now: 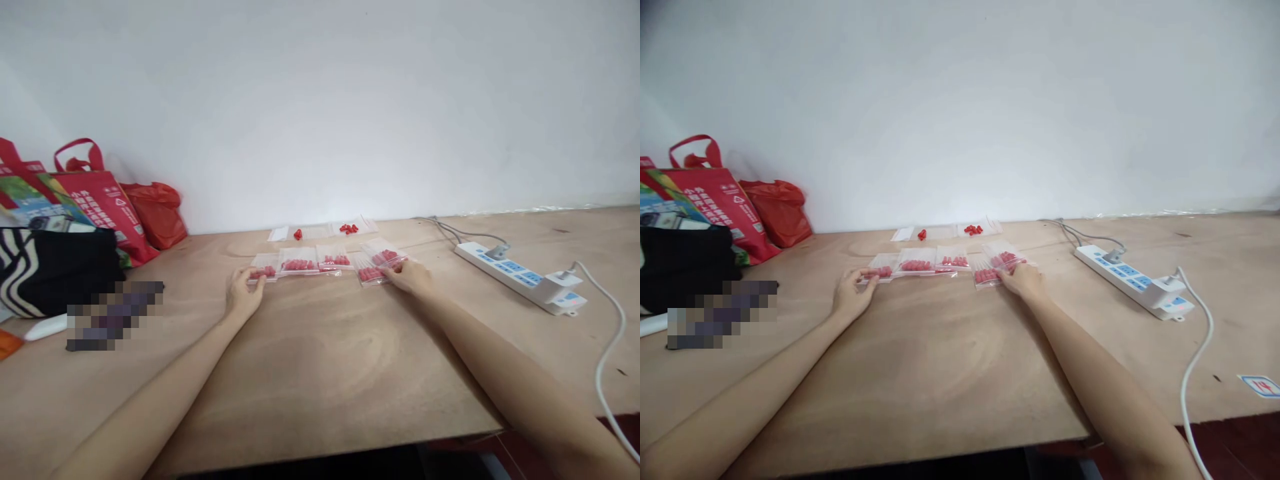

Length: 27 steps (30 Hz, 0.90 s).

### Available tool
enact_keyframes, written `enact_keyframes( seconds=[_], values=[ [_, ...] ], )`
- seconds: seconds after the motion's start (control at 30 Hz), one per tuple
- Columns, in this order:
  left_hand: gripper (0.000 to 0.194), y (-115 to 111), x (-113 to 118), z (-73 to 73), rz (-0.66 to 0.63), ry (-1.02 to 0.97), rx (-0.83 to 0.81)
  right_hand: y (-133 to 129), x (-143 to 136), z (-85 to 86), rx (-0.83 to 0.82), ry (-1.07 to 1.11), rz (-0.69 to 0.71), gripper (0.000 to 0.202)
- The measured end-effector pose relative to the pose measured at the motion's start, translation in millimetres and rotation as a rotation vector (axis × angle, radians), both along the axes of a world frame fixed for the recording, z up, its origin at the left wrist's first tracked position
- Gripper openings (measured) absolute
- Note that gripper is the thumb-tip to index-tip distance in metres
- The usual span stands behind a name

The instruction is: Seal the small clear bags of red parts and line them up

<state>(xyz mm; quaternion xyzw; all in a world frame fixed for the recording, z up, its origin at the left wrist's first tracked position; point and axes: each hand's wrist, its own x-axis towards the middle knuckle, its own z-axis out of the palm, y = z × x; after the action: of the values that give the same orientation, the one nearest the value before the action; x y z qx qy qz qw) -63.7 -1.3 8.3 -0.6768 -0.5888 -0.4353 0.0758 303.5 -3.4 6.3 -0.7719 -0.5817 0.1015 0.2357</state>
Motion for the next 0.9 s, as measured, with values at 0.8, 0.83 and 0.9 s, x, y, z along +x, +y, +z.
enact_keyframes(
  seconds=[0.8,0.83,0.9],
  values=[
    [0.048,-60.9,76.6,1.1,-0.866,0.287,-0.008,-37.5,-69.6,-3.0,-0.472,1.480,0.552,0.025],
    [0.046,-61.6,77.8,0.4,-0.852,0.286,0.023,-37.6,-73.1,-3.9,-0.461,1.511,0.530,0.024],
    [0.037,-61.6,78.4,-1.2,-0.815,0.309,0.096,-36.9,-75.1,-4.7,-0.449,1.556,0.479,0.022]
  ],
)
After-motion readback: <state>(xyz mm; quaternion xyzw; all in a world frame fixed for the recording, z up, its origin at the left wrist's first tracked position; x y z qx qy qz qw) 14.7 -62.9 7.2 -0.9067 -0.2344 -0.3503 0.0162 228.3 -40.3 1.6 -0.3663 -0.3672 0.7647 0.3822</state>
